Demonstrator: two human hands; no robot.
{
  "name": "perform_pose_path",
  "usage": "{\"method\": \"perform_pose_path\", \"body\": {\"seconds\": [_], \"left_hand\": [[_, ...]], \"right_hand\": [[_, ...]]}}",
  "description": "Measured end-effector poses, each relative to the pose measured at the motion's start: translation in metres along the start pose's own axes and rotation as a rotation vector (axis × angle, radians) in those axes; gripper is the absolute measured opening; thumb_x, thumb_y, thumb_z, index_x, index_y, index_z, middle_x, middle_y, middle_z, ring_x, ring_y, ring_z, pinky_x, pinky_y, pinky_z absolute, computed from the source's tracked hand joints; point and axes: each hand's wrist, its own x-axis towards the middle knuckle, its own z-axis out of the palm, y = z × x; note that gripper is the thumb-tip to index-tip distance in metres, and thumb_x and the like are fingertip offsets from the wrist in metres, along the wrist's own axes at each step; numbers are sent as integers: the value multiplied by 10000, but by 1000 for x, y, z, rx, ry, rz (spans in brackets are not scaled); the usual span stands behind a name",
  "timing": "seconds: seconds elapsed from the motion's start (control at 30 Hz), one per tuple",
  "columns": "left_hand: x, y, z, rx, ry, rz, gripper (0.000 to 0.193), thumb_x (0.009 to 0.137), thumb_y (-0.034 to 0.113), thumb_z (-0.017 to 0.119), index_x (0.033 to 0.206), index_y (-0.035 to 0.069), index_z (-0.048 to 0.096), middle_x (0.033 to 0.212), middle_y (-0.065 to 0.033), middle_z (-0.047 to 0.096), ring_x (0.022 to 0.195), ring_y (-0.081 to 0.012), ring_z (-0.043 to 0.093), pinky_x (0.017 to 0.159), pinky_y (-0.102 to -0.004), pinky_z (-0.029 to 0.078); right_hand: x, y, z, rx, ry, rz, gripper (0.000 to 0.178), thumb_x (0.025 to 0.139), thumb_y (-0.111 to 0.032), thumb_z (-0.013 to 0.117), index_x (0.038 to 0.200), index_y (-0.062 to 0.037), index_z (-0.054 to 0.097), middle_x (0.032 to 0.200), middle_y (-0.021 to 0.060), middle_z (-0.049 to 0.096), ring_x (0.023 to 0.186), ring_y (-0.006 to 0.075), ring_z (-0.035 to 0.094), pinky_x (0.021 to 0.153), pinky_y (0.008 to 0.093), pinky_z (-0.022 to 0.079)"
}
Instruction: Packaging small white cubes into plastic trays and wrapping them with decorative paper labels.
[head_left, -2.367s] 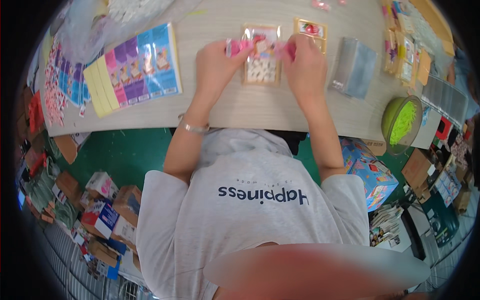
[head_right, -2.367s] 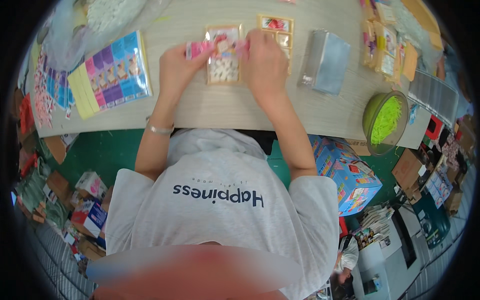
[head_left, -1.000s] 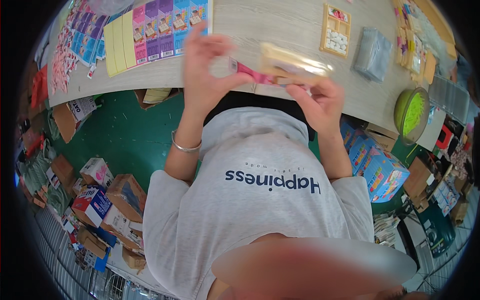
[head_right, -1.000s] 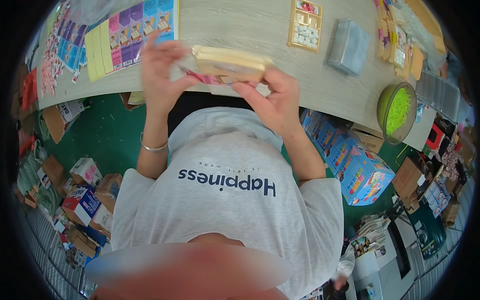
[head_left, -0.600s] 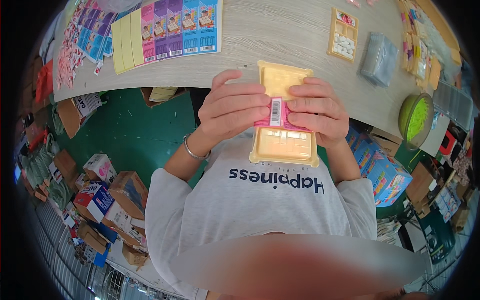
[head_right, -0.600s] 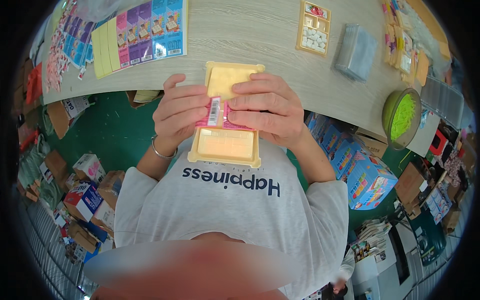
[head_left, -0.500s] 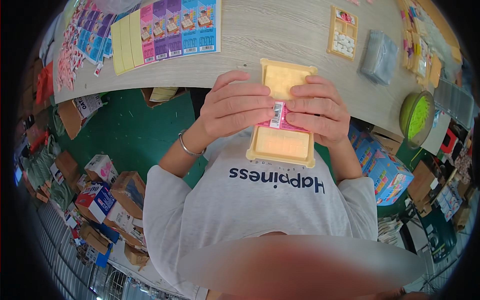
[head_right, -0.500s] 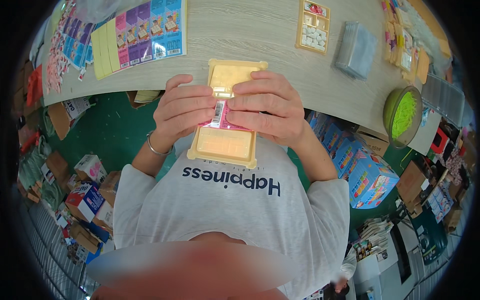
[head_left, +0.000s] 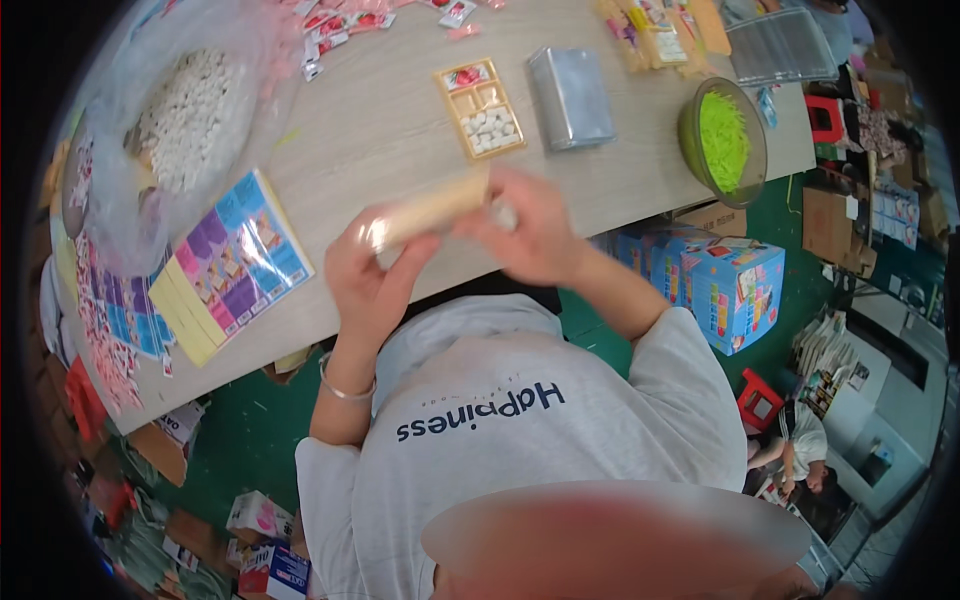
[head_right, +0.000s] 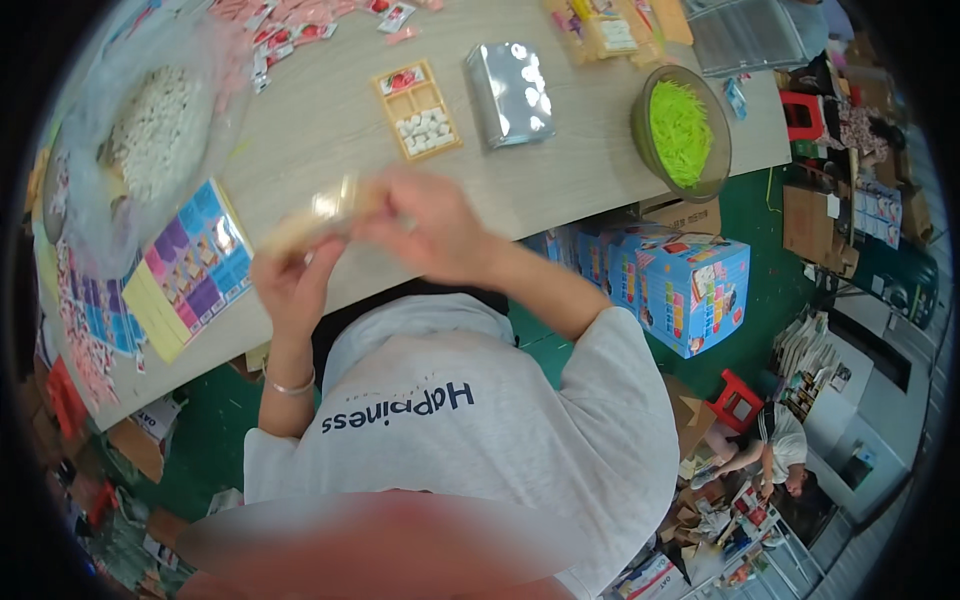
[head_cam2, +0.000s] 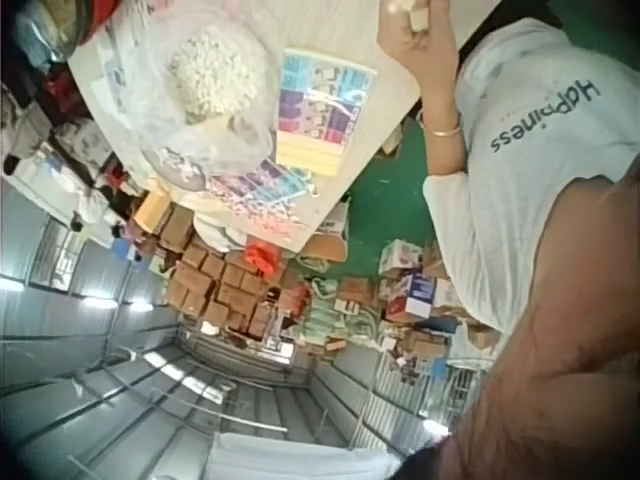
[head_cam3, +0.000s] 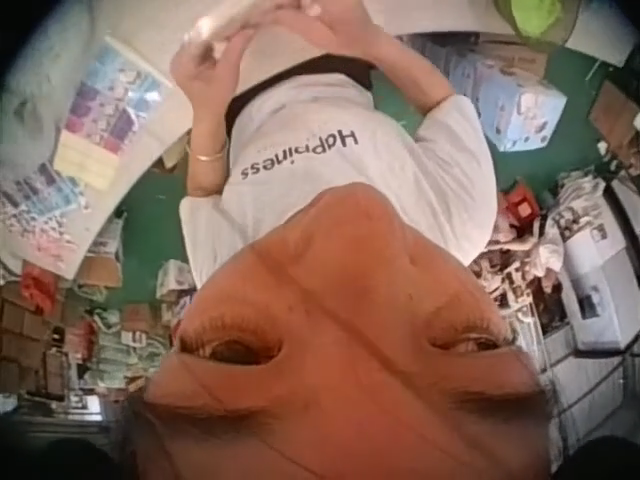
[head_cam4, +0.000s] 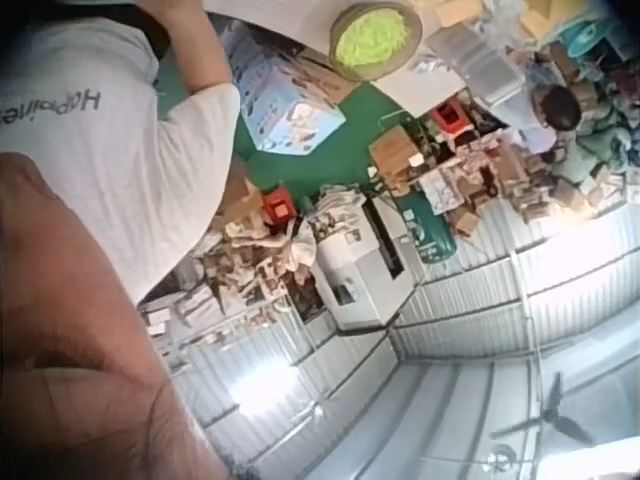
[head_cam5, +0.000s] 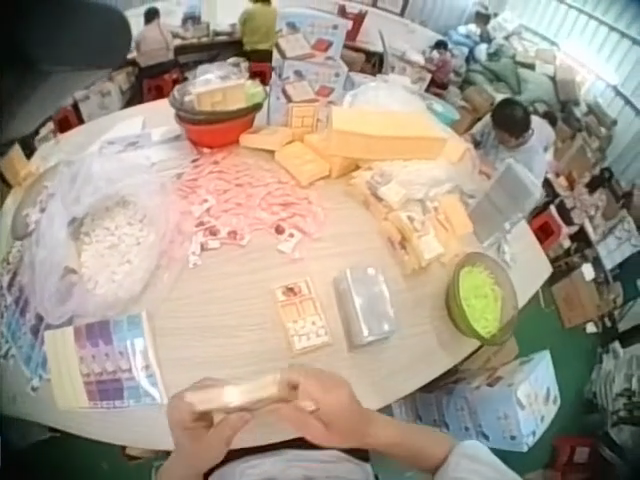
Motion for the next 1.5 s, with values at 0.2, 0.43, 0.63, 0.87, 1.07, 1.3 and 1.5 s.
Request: {"method": "perform_pose_path", "body": {"seconds": [0.2,0.43,0.63,0.87,1.07,1.3,1.5], "left_hand": [[68,-34,-44,108,304,206,841,791,116,818,1491,-9,368,1501,-153,462,1361,-266,484,1123,-380,381],[26,-105,-268,1125,273,-22,746,658,255,886,1349,199,611,1372,-146,599,1243,-351,566,1064,-428,451],[-1,-120,-309,1399,170,-80,892,541,415,918,1339,172,599,1215,-106,625,1200,-320,543,1032,-442,373],[-5,-119,-286,956,340,247,475,664,333,881,1052,140,688,893,-1,644,941,-205,609,1004,-398,316],[-52,-117,-334,1108,371,52,216,853,334,751,971,162,701,879,50,670,986,-167,594,1077,-456,231],[-43,-126,-314,1024,359,51,108,967,232,636,948,135,677,877,50,647,965,-145,585,1092,-478,210],[-45,-130,-312,1006,379,71,95,967,216,630,953,133,676,866,47,645,921,-144,585,1078,-464,226]], "right_hand": [[97,174,-247,-1069,624,-230,392,1000,-333,430,925,32,549,867,253,606,834,387,597,735,493,451],[107,256,-355,-1747,-200,401,446,946,-407,498,1216,-91,659,1156,215,687,982,456,660,848,523,522],[167,82,-63,-611,258,-282,336,934,-43,616,1269,-42,644,1191,145,681,998,213,673,879,368,524],[188,11,273,-556,-248,-528,356,879,-160,672,1222,-71,640,1091,116,686,1066,304,625,915,411,478],[188,24,283,-533,-477,-407,336,873,-164,675,1197,-78,647,963,94,664,961,306,614,880,428,470],[182,12,334,-414,-204,-673,348,864,-175,691,1205,-116,661,1076,36,676,1023,268,609,891,416,463],[180,27,337,-459,9,-908,328,784,-156,720,1112,-160,717,1059,-14,675,1027,197,601,883,376,449]]}}
